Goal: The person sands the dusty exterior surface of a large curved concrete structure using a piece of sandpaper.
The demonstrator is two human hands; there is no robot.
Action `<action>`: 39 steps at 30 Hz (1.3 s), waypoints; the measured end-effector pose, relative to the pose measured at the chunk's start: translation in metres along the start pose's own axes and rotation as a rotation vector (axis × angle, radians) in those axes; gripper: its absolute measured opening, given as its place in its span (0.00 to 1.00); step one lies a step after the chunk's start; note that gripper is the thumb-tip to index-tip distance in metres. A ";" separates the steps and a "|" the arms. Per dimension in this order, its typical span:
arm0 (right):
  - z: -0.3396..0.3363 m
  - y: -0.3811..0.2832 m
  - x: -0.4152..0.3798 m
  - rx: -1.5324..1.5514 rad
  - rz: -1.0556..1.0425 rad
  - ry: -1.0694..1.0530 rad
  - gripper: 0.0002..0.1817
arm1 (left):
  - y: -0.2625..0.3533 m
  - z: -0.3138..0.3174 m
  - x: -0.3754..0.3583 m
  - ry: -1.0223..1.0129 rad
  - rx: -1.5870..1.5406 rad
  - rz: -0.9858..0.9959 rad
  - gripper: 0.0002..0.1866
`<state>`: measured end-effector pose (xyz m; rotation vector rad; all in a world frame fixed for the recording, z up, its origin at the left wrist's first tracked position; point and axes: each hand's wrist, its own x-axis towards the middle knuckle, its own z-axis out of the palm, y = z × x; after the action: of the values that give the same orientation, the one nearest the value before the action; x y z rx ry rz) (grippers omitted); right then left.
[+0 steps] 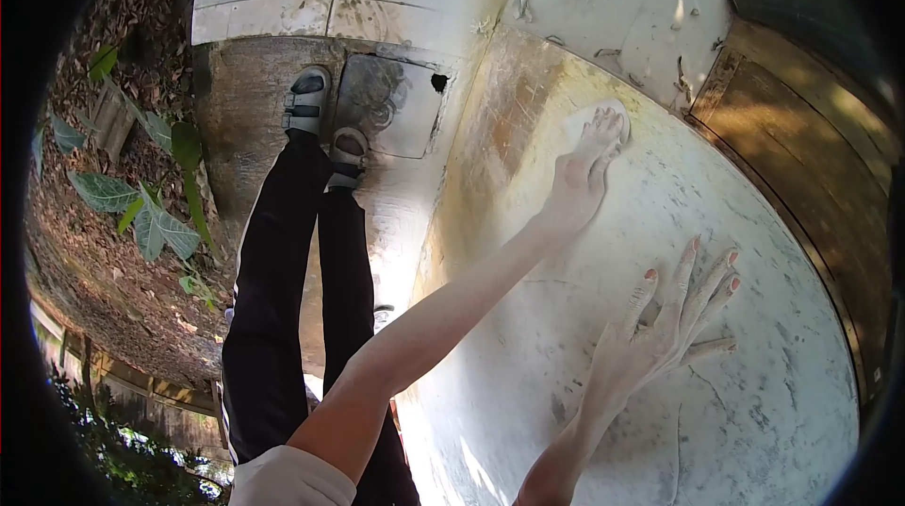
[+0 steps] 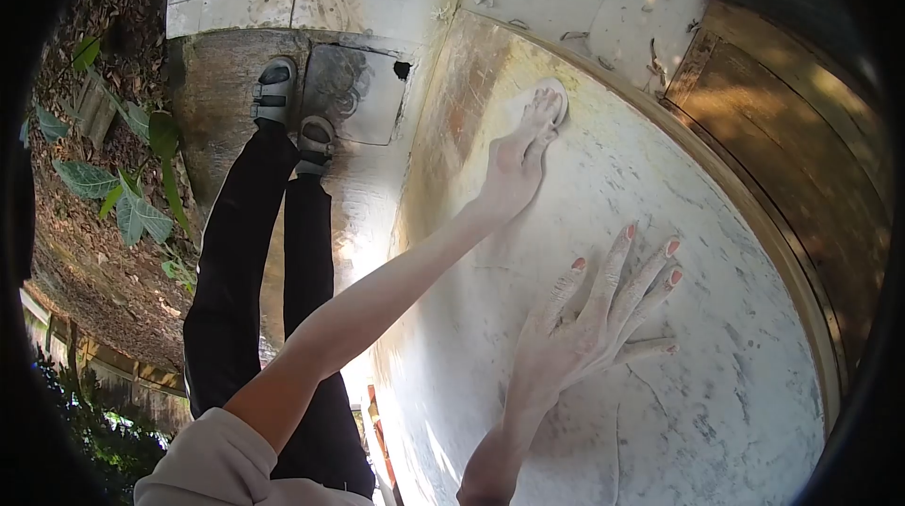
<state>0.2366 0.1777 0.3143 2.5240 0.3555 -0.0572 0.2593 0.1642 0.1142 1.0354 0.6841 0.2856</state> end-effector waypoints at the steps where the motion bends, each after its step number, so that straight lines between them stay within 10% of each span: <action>1: 0.001 -0.001 -0.001 0.007 -0.002 0.002 0.24 | -0.015 -0.003 0.024 0.055 -0.007 -0.063 0.18; 6: 0.004 0.002 -0.003 -0.029 0.003 0.006 0.25 | -0.023 -0.005 0.056 0.126 0.111 -0.232 0.17; 15: 0.007 0.005 -0.004 0.028 -0.034 0.022 0.22 | 0.009 0.002 0.000 -0.022 -0.037 0.079 0.19; 20: 0.013 0.002 -0.002 -0.058 0.005 0.046 0.22 | -0.047 -0.026 0.077 0.027 0.137 -0.275 0.18; 30: 0.015 0.003 -0.003 -0.107 -0.012 0.029 0.22 | 0.034 -0.010 -0.139 -0.105 -0.049 -0.067 0.22; 39: 0.017 0.005 -0.004 -0.107 -0.004 0.042 0.22 | -0.080 -0.036 -0.031 0.103 0.182 -0.478 0.22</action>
<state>0.2346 0.1638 0.3034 2.4219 0.3707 0.0130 0.2050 0.1331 0.0457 0.9993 1.0401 -0.1428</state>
